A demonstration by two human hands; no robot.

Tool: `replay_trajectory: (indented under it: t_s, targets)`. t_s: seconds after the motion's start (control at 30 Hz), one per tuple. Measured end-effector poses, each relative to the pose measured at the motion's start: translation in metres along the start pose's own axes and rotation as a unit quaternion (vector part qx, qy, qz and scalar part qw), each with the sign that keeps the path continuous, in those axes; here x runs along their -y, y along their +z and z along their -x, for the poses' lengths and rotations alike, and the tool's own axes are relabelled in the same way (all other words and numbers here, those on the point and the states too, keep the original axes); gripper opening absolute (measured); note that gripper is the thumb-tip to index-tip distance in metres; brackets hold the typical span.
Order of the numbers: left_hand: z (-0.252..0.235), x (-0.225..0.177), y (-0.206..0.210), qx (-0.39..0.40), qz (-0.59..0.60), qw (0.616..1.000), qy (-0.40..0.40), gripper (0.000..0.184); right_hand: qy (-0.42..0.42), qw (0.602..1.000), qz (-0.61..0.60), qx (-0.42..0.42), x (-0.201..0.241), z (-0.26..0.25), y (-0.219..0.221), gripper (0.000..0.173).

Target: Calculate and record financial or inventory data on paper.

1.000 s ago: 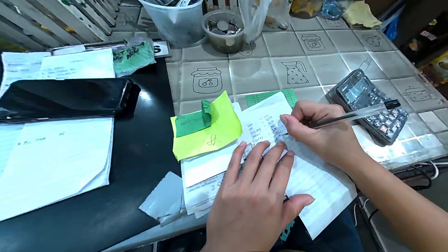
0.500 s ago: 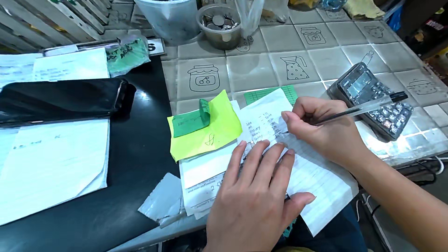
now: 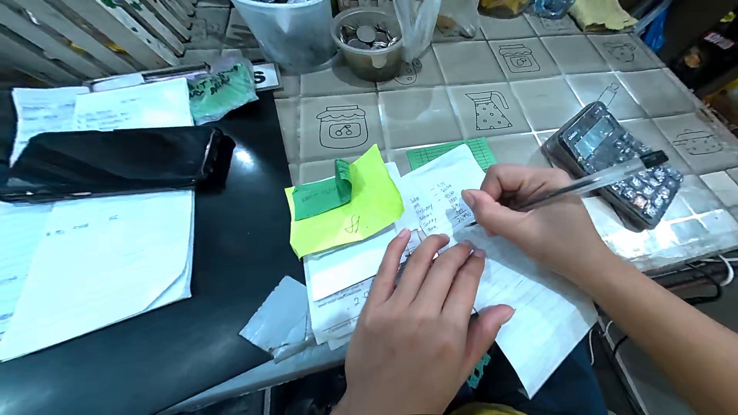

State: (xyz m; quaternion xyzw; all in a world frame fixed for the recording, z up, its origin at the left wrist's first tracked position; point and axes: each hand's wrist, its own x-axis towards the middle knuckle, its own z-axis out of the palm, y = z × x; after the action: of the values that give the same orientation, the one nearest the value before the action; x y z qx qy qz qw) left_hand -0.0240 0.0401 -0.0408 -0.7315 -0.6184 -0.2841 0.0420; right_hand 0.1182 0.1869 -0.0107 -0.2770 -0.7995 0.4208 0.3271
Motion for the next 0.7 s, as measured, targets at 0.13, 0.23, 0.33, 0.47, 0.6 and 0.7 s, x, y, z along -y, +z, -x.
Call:
replay_trajectory:
  t_s: [0.13, 0.23, 0.33, 0.47, 0.6, 0.7]
  targets:
    - [0.0000, 0.0006, -0.0001, -0.002, -0.001, 1.000, 0.003, 0.050, -0.002, 1.000, 0.023, -0.003, -0.0006, 0.0013, 0.0007, 0.022]
    - [-0.0002, 0.0003, 0.0006, -0.003, -0.001, 1.000, 0.003, 0.050, -0.019, 0.999, 0.027, -0.004, -0.0024, 0.0009, 0.0016, 0.022]
    - [-0.0001, 0.0003, 0.0003, -0.002, -0.002, 1.000, 0.003, 0.049, -0.025, 0.999, 0.034, -0.001, -0.0025, 0.0009, 0.0020, 0.023]
    - [-0.0003, 0.0003, -0.0003, -0.003, -0.003, 1.000, 0.001, 0.049, -0.020, 0.999, 0.039, 0.000, -0.0010, 0.0003, 0.0020, 0.023]
    - [-0.0006, 0.0000, 0.0001, -0.001, -0.001, 1.000, 0.000, 0.050, -0.016, 0.999, 0.039, -0.001, -0.0010, 0.0004, 0.0013, 0.023]
    - [-0.0007, 0.0004, -0.0003, 0.000, 0.002, 1.000, 0.000, 0.050, -0.021, 0.999, 0.034, -0.004, -0.0022, 0.0003, 0.0023, 0.024]
